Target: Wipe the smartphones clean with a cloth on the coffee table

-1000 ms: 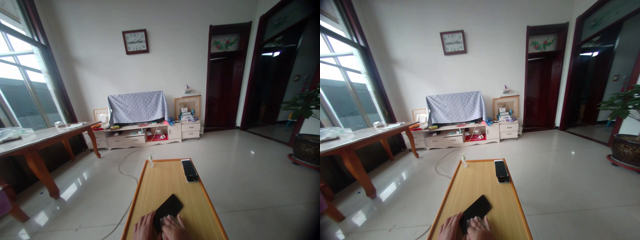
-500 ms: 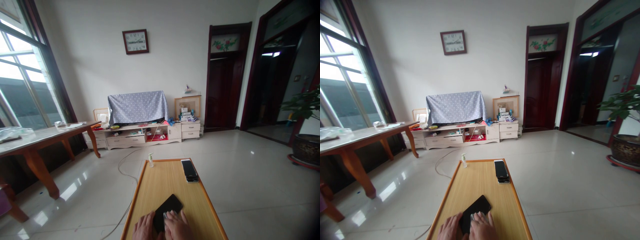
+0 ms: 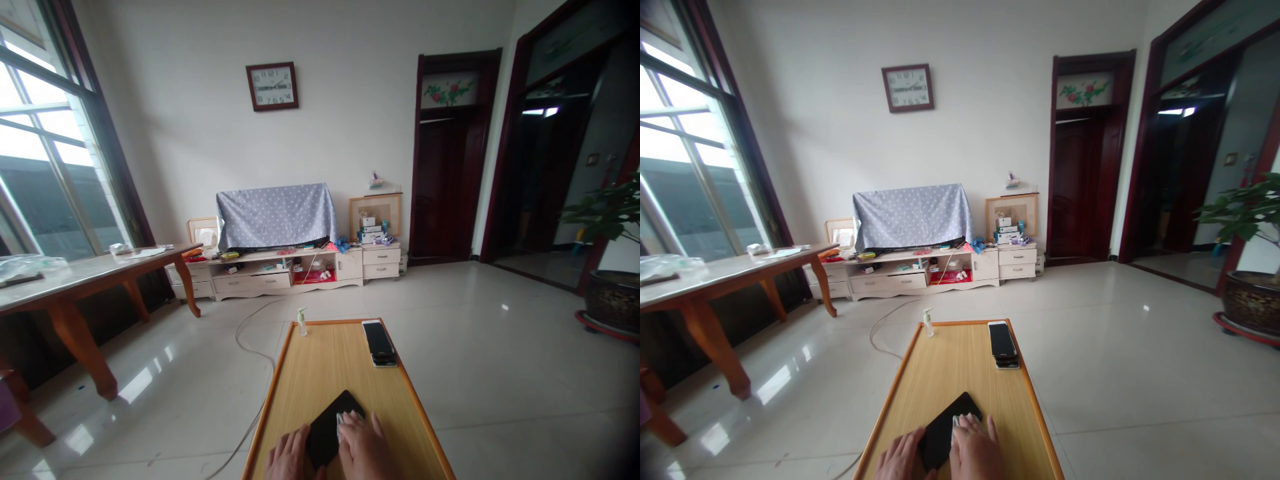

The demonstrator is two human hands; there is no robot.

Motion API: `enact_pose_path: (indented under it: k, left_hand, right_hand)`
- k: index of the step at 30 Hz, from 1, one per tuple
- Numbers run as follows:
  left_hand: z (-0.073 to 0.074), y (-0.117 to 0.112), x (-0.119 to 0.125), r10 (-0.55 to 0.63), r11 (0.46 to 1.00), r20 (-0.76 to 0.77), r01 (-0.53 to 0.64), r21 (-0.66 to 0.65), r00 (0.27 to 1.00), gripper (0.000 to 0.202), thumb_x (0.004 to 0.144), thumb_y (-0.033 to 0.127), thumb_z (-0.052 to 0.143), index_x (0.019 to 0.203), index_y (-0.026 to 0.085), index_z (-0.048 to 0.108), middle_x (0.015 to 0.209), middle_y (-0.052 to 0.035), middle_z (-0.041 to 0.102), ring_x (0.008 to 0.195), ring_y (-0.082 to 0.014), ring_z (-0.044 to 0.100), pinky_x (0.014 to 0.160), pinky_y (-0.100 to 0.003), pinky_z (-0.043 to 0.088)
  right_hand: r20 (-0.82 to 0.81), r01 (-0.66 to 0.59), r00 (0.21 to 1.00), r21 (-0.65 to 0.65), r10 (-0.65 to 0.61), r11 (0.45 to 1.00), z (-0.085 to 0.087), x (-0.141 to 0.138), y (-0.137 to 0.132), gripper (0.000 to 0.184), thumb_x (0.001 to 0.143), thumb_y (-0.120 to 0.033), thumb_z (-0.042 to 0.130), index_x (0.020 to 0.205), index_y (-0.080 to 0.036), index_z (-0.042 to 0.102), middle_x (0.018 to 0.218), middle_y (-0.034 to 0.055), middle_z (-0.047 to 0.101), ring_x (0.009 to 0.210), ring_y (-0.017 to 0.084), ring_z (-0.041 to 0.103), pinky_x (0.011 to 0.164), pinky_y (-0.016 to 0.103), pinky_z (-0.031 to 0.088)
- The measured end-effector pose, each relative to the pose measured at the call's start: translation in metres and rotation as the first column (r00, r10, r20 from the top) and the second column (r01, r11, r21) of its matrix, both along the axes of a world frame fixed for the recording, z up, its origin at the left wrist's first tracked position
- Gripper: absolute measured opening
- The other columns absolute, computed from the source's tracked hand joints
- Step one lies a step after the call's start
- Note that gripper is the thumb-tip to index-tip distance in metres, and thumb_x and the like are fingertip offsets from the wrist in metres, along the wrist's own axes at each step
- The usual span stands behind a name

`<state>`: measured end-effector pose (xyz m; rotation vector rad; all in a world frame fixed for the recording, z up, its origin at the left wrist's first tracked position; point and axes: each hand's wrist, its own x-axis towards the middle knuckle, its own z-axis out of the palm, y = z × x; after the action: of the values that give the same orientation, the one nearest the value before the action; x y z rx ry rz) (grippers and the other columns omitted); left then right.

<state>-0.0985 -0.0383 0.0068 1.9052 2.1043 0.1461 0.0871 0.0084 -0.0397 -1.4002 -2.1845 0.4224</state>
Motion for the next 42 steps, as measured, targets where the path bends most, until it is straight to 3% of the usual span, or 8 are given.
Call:
enact_pose_path:
  k: [7, 16, 19, 25, 29, 35, 42]
  left_hand:
    - [0.0, 0.0, 0.0, 0.001, 1.0, 0.0, -0.001, -0.008, 1.0, 0.076, 0.072, 0.047, 0.051, 0.144, 0.021, 0.044, 0.149, -0.007, 0.048, 0.136, -0.0246, 0.041, 0.11, -0.034, 0.031]
    - [-0.006, 0.002, -0.003, 0.004, 1.0, -0.022, -0.004, -0.009, 1.0, 0.078, 0.07, 0.041, 0.053, 0.145, 0.022, 0.043, 0.149, -0.0049, 0.048, 0.137, -0.0246, 0.04, 0.111, -0.034, 0.03]
    - [-0.004, 0.002, -0.002, 0.002, 1.0, -0.017, -0.002, -0.015, 1.0, 0.078, 0.07, 0.042, 0.053, 0.144, 0.022, 0.043, 0.148, -0.0052, 0.048, 0.137, -0.0248, 0.04, 0.11, -0.034, 0.03]
    - [0.0, 0.001, -0.002, -0.012, 1.0, 0.008, 0.012, -0.021, 1.0, 0.077, 0.073, 0.047, 0.051, 0.144, 0.019, 0.044, 0.147, -0.0073, 0.049, 0.135, -0.0247, 0.042, 0.11, -0.034, 0.031]
    - [-0.002, 0.001, -0.002, 0.002, 1.0, 0.004, -0.002, -0.016, 1.0, 0.078, 0.071, 0.046, 0.052, 0.144, 0.021, 0.044, 0.148, -0.0067, 0.049, 0.136, -0.0249, 0.041, 0.111, -0.035, 0.03]
    - [-0.002, 0.002, -0.003, 0.002, 1.0, -0.012, -0.002, -0.028, 1.0, 0.079, 0.069, 0.042, 0.053, 0.144, 0.022, 0.043, 0.149, -0.0058, 0.047, 0.137, -0.0252, 0.04, 0.11, -0.036, 0.03]
    - [0.002, 0.0, -0.001, -0.002, 1.0, 0.025, 0.002, -0.002, 1.0, 0.075, 0.072, 0.046, 0.052, 0.142, 0.022, 0.046, 0.146, -0.0067, 0.051, 0.135, -0.0251, 0.043, 0.109, -0.034, 0.031]
  right_hand:
    - [0.075, -0.123, 0.987, -0.195, 0.14, 0.973, -0.012, -0.03, -0.014, 0.035, 0.088, -0.026, 0.053, 0.117, -0.036, 0.07, 0.135, -0.0011, 0.06, 0.13, 0.029, 0.05, 0.115, 0.055, 0.029]
    - [0.007, 0.049, 0.999, -0.049, -0.049, 0.998, -0.001, 0.004, 0.004, 0.038, 0.096, -0.027, 0.038, 0.121, -0.033, 0.066, 0.136, 0.0009, 0.06, 0.13, 0.026, 0.051, 0.116, 0.059, 0.021]
    - [0.021, 0.001, 1.0, -0.033, -0.001, 0.999, -0.01, -0.006, 0.001, 0.037, 0.095, -0.03, 0.042, 0.125, -0.034, 0.065, 0.136, 0.0017, 0.06, 0.131, 0.026, 0.051, 0.116, 0.055, 0.025]
    - [0.085, -0.102, 0.99, -0.155, 0.116, 0.983, -0.028, -0.034, -0.012, 0.033, 0.086, -0.027, 0.054, 0.113, -0.035, 0.071, 0.135, -0.0008, 0.06, 0.13, 0.03, 0.05, 0.115, 0.056, 0.026]
    - [0.033, -0.09, 0.995, -0.136, 0.095, 0.987, -0.017, -0.022, -0.007, 0.035, 0.092, -0.027, 0.046, 0.117, -0.038, 0.068, 0.135, -0.0024, 0.061, 0.13, 0.027, 0.051, 0.115, 0.059, 0.023]
    - [0.01, 0.031, 0.999, -0.049, -0.03, 0.998, -0.001, -0.004, 0.002, 0.038, 0.097, -0.03, 0.038, 0.122, -0.035, 0.065, 0.136, 0.0012, 0.06, 0.131, 0.027, 0.051, 0.114, 0.059, 0.024]
    - [0.047, -0.155, 0.985, -0.157, 0.165, 0.975, 0.001, -0.021, -0.012, 0.04, 0.089, -0.027, 0.051, 0.125, -0.036, 0.065, 0.137, 0.0006, 0.058, 0.131, 0.028, 0.05, 0.116, 0.054, 0.027]
